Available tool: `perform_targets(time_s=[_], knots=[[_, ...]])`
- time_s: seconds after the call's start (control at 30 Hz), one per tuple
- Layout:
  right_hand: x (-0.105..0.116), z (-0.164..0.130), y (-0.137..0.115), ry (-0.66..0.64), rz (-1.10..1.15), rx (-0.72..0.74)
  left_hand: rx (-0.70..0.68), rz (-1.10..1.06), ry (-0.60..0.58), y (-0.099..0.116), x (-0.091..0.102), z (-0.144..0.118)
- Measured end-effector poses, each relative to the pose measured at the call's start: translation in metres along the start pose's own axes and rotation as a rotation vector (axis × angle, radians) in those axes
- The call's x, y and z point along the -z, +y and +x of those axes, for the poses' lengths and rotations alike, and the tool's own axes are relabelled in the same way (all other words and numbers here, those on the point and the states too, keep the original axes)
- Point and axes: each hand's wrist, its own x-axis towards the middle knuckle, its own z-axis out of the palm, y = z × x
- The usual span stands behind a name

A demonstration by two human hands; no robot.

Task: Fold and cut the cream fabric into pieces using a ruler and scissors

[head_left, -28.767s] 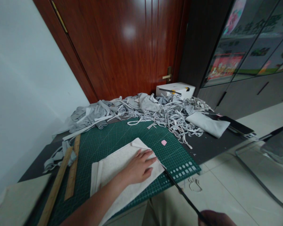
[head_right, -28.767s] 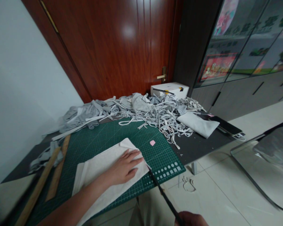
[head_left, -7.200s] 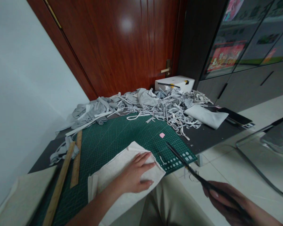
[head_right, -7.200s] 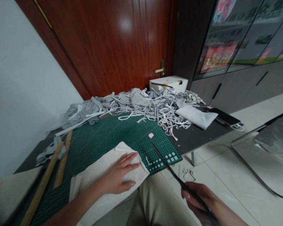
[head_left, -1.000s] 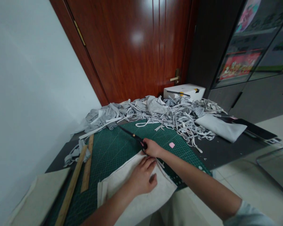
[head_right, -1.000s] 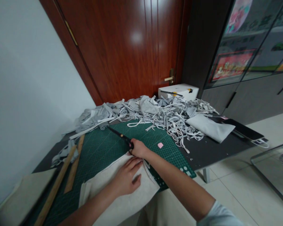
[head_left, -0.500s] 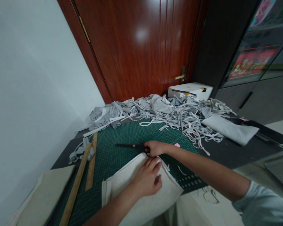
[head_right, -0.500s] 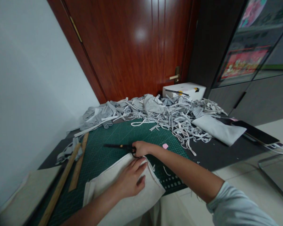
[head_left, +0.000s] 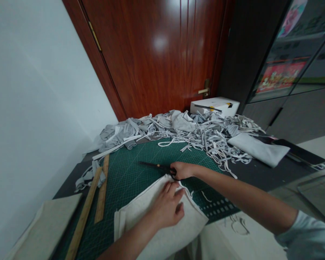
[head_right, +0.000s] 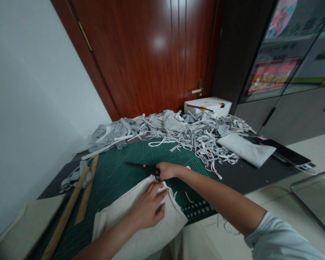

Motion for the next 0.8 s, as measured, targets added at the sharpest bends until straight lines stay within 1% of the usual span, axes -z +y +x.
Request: perform_targets(time_s=[0.13,0.23,0.33,0.4,0.6,0.7,0.8], knots=[[-0.001,-0.007,0.004,0.093,-0.012,-0.020,-0.003,-0.028,-0.002,-0.001,0.001,0.001],[-0.004,-0.007,0.008,0.174,-0.007,-0.058,0.028,-0.077,0.002,-0.001,-0.002,0.001],[-0.008,-0.005,0.014,0.211,0.013,-0.088,0.098,-0.124,0.022,-0.002,-0.006,0.000],[-0.009,-0.005,0.017,0.221,0.027,-0.101,0.117,-0.120,0.030,-0.003,-0.008,0.000],[-0.014,-0.010,0.011,0.256,0.074,-0.116,0.066,-0.055,0.008,-0.003,-0.003,0.004],[-0.017,-0.014,0.010,0.309,0.117,-0.135,0.066,-0.042,0.015,-0.005,-0.004,0.004],[-0.017,-0.023,0.013,0.381,0.202,-0.185,0.064,-0.039,0.018,-0.007,-0.007,0.004]])
